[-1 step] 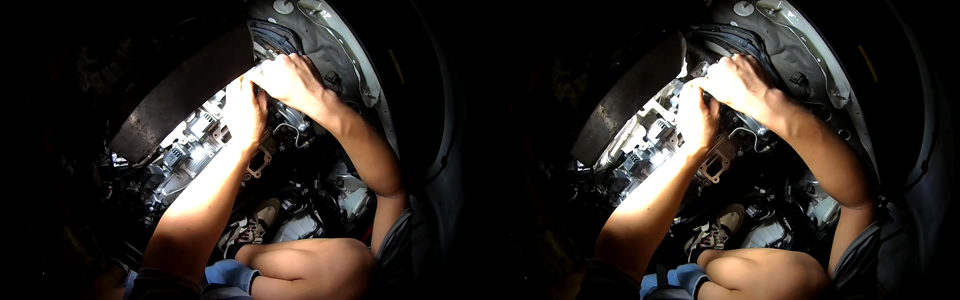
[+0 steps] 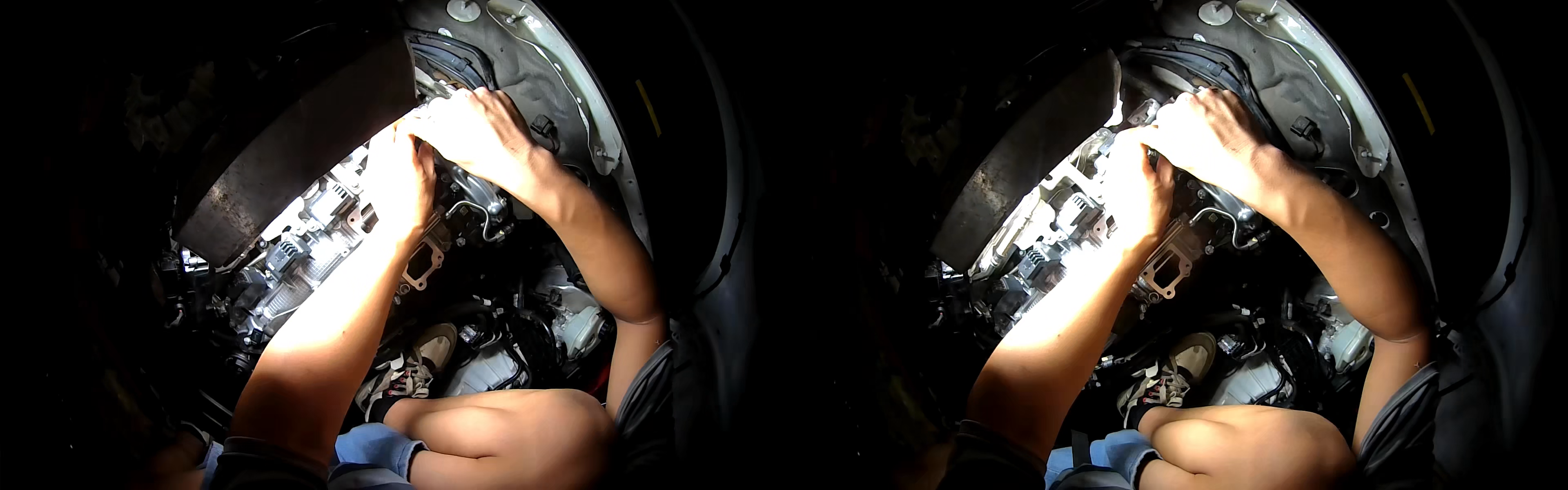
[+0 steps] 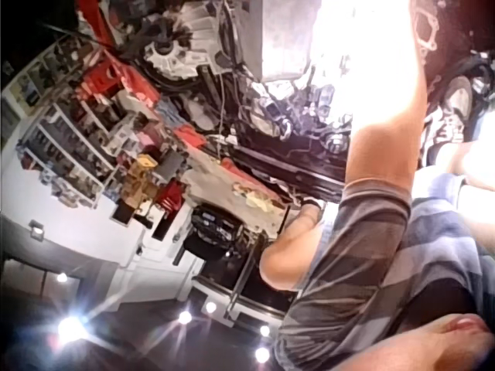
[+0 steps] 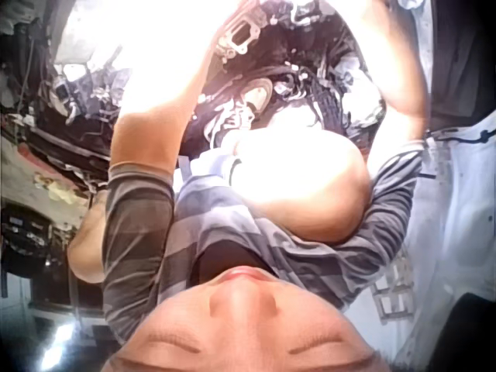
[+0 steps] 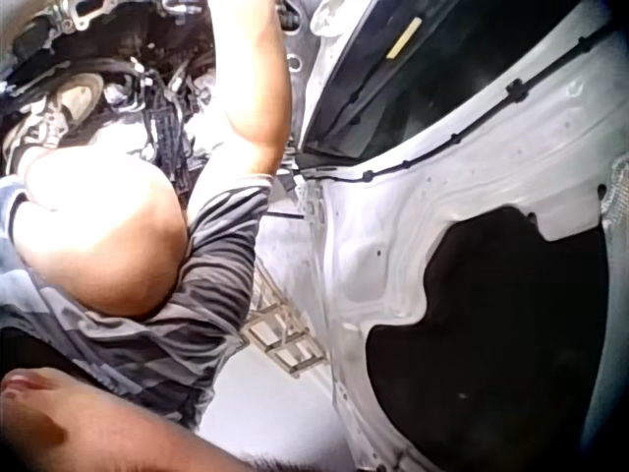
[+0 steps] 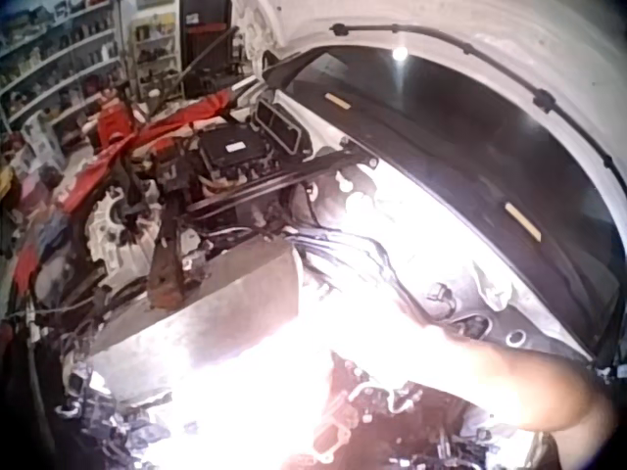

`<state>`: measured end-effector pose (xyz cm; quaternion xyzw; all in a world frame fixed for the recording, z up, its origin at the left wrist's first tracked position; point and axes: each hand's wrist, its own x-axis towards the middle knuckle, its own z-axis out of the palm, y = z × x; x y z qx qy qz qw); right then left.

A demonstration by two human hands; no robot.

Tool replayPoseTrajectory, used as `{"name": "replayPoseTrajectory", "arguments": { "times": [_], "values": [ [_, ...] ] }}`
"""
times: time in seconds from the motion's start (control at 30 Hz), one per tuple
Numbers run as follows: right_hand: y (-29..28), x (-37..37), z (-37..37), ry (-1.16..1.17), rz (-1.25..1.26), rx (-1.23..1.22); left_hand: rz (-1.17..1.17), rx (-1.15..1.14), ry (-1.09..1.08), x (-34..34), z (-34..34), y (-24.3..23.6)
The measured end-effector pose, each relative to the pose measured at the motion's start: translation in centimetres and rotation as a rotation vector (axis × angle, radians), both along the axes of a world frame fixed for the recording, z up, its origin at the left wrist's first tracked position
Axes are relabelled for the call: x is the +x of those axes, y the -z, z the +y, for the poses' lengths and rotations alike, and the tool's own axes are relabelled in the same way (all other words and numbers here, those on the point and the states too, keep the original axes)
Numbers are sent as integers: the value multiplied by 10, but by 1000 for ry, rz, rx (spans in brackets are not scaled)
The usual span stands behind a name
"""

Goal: The person removes screws from a car engine by hand, positions a metal pipe onto the engine, and tightens fasteners using a socket wrench.

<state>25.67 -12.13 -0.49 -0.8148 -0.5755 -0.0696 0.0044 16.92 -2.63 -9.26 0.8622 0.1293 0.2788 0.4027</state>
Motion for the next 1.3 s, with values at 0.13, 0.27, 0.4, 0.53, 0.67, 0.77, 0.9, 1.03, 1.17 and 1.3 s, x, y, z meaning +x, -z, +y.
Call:
{"name": "replayPoseTrajectory", "arguments": {
  "times": [0.13,0.27,0.4,0.53,0.67,0.77,0.9,1.03,1.17,1.3],
  "values": [
    [-11,-1,-5,51,243,89,-34,-15,45,7,5,8],
    [-7,5,-5,160,343,136,-85,-19,68,9,9,16],
    [-4,9,-3,379,474,1,73,-79,21,5,5,14],
    [16,-11,-7,165,538,473,49,-112,110,3,7,15],
    [24,-19,-7,318,753,656,41,-27,80,4,5,11],
    [32,-24,-4,436,564,724,169,-68,50,1,-3,8],
    [37,-19,7,421,494,682,151,-8,-35,-1,-1,20],
    [47,-10,-21,396,729,627,131,-63,49,4,-14,19],
    [31,-16,1,455,450,696,133,-96,6,5,-8,9],
    [27,-15,12,448,321,532,218,-117,4,2,12,5]
  ]
}}
